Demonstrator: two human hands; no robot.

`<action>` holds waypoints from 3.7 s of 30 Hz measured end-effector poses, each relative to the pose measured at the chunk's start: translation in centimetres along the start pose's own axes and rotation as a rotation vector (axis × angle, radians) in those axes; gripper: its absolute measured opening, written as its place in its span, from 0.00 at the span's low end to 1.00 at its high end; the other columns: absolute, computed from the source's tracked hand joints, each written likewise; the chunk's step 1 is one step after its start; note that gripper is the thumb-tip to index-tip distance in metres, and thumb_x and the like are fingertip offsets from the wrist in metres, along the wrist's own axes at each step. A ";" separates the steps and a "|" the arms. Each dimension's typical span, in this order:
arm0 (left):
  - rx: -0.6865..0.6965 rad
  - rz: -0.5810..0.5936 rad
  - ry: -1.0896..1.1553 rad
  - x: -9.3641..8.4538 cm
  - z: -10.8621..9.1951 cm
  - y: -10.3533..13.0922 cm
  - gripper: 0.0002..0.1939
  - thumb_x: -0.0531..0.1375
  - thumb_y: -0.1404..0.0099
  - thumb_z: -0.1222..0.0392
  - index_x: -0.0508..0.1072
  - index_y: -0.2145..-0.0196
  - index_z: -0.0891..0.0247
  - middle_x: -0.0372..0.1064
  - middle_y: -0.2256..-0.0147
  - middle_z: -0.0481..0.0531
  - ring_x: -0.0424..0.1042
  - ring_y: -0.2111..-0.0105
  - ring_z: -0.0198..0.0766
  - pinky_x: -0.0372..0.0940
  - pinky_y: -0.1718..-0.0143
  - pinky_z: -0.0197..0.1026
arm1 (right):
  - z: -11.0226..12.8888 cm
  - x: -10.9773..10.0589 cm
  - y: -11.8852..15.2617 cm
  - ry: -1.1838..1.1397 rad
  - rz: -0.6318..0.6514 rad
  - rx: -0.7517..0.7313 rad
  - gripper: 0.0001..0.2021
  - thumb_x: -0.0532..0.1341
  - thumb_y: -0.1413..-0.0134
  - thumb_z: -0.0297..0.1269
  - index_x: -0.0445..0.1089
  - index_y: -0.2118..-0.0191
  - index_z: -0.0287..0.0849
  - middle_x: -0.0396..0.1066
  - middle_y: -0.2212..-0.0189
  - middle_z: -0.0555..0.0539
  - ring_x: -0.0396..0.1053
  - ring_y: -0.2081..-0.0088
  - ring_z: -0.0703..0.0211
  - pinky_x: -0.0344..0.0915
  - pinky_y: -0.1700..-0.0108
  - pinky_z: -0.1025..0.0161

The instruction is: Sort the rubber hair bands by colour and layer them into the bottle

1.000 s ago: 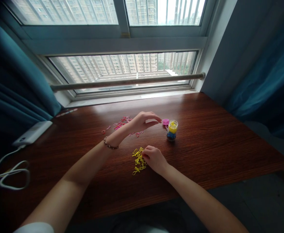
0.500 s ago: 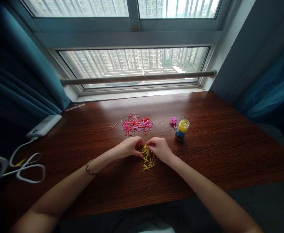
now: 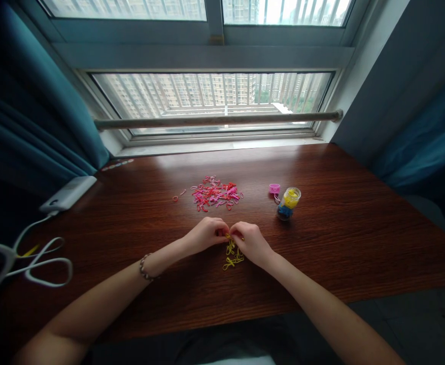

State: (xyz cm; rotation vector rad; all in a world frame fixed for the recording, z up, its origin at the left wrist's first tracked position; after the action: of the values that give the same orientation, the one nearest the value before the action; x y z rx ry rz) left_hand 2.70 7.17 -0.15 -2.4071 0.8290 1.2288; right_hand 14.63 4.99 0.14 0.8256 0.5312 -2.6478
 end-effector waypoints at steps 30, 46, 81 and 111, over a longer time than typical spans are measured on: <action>-0.117 -0.128 0.485 -0.2 0.1 0.2 0.12 0.61 0.46 0.55 0.72 0.68 0.68 0.71 0.71 0.51 0.69 0.72 0.33 0.65 0.69 0.33 | -1.8 -1.1 0.6 -0.272 -0.138 0.205 0.07 0.62 0.53 0.38 0.72 0.72 0.40 0.71 0.76 0.49 0.68 0.75 0.62 0.64 0.71 0.66; -0.065 0.039 0.120 -0.2 1.2 0.1 0.07 0.62 0.48 0.60 0.74 0.70 0.65 0.65 0.73 0.48 0.63 0.75 0.31 0.57 0.74 0.31 | -1.5 -0.8 0.2 0.106 0.165 -0.025 0.05 0.64 0.57 0.28 0.72 0.70 0.43 0.69 0.73 0.50 0.65 0.70 0.63 0.61 0.67 0.67; 0.003 0.034 0.189 0.1 -0.7 0.3 0.05 0.59 0.46 0.63 0.74 0.73 0.66 0.69 0.73 0.49 0.65 0.73 0.31 0.58 0.71 0.30 | -0.5 0.0 0.6 0.095 0.023 -0.123 0.03 0.58 0.51 0.28 0.68 0.72 0.41 0.67 0.74 0.50 0.64 0.72 0.65 0.60 0.68 0.67; -0.361 -0.166 1.121 0.7 0.3 0.4 0.11 0.65 0.51 0.60 0.71 0.72 0.70 0.72 0.76 0.51 0.70 0.75 0.33 0.66 0.69 0.36 | -2.1 -2.5 0.4 -0.617 -0.320 0.126 0.05 0.64 0.56 0.36 0.71 0.70 0.42 0.69 0.71 0.49 0.68 0.68 0.62 0.66 0.63 0.65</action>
State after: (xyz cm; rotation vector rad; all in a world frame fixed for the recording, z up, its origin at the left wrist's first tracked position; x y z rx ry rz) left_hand 2.60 6.75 -0.94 -3.3437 0.6321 -0.1775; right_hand 17.78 6.05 -0.09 -0.0867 0.3504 -3.0372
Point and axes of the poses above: each hand's wrist, its own y-axis away from the middle knuckle, its own x-axis out of the palm, z = x × y, the point moved 6 cm from there along -y, towards the middle knuckle
